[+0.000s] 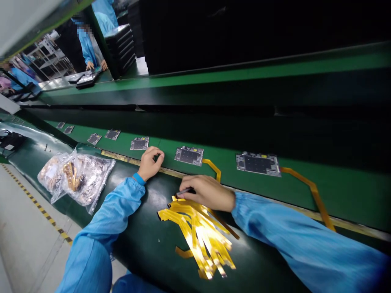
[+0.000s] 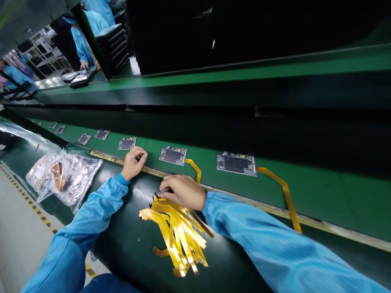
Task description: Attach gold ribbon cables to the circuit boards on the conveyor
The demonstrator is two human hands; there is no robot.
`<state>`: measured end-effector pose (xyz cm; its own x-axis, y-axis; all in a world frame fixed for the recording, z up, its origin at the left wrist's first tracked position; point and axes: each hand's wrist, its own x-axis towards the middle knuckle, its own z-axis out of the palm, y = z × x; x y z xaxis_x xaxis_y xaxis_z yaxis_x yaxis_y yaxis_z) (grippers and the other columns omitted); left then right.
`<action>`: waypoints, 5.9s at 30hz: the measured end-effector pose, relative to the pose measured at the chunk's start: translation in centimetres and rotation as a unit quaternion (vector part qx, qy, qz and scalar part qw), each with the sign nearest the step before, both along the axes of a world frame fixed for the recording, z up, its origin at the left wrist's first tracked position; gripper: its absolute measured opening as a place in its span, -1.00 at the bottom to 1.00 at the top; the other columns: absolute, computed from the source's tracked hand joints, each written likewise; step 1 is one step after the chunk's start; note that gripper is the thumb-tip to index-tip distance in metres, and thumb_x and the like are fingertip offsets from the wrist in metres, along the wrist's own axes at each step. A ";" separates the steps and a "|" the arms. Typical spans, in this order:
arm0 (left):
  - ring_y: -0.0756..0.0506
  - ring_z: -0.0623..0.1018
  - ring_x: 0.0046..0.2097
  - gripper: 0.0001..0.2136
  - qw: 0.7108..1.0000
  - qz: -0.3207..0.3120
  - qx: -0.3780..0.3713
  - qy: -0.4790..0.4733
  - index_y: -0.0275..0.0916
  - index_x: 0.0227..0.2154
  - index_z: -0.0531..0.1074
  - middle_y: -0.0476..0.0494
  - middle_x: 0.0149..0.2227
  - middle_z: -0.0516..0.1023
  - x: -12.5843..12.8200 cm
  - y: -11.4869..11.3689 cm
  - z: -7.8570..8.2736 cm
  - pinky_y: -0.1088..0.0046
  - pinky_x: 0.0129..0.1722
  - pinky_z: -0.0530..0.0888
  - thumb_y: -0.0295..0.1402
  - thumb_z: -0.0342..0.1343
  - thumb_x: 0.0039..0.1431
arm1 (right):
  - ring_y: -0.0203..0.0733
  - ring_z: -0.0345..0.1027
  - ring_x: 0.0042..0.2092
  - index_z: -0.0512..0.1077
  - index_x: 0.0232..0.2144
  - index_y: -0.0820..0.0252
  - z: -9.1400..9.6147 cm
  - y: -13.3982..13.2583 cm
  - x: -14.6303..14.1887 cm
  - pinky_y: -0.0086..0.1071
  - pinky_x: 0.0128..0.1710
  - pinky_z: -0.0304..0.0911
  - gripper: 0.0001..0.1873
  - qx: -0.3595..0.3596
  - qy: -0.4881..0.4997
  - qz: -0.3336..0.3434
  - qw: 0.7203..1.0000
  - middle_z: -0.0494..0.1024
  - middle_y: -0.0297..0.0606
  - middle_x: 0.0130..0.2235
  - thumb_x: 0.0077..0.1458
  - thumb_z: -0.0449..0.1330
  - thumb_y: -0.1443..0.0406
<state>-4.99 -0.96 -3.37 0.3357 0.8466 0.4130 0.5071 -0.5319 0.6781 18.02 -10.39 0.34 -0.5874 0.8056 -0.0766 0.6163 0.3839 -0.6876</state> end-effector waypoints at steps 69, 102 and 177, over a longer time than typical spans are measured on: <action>-0.05 0.51 -0.26 -0.85 0.986 -0.057 -0.052 0.148 -0.25 -0.42 0.55 -0.11 -0.25 0.53 1.1 3.6 0.2 0.35 -0.09 0.55 -0.62 0.17 0.12 | -0.15 0.56 -0.26 0.70 -0.34 0.09 -3.7 12.8 -1.5 -0.39 -0.37 0.26 -0.83 -0.015 -0.048 -0.319 0.946 0.73 -0.22 -0.30 0.19 0.31 0.20; -0.10 0.52 -0.16 -0.87 0.981 -0.104 -0.073 0.148 -0.25 -0.39 0.54 -0.16 -0.20 0.52 2.4 3.3 0.0 0.32 -0.04 0.54 -0.57 0.15 0.17 | -0.17 0.57 -0.25 0.69 -0.33 0.11 -3.2 12.0 0.6 -0.43 -0.33 0.28 -0.82 -0.032 -0.059 -0.306 0.950 0.73 -0.25 -0.29 0.20 0.26 0.25; -0.20 0.54 -0.01 -0.82 0.935 -0.183 -0.075 0.293 -0.26 -0.14 0.56 -0.23 -0.11 0.55 -2.2 -4.8 4.0 0.21 0.10 0.51 -0.38 0.05 0.40 | -0.12 0.57 -0.19 0.64 -0.21 0.03 1.3 1.4 2.1 -0.32 -0.25 0.28 -0.83 -0.018 -0.096 0.001 0.995 0.68 -0.25 -0.16 0.24 0.24 0.21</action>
<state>-7.14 -5.75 0.59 0.7458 0.6645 -0.0469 0.6179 -0.6637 0.4216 20.15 -9.03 1.61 -0.5609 0.7989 -0.2171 0.7371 0.3625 -0.5703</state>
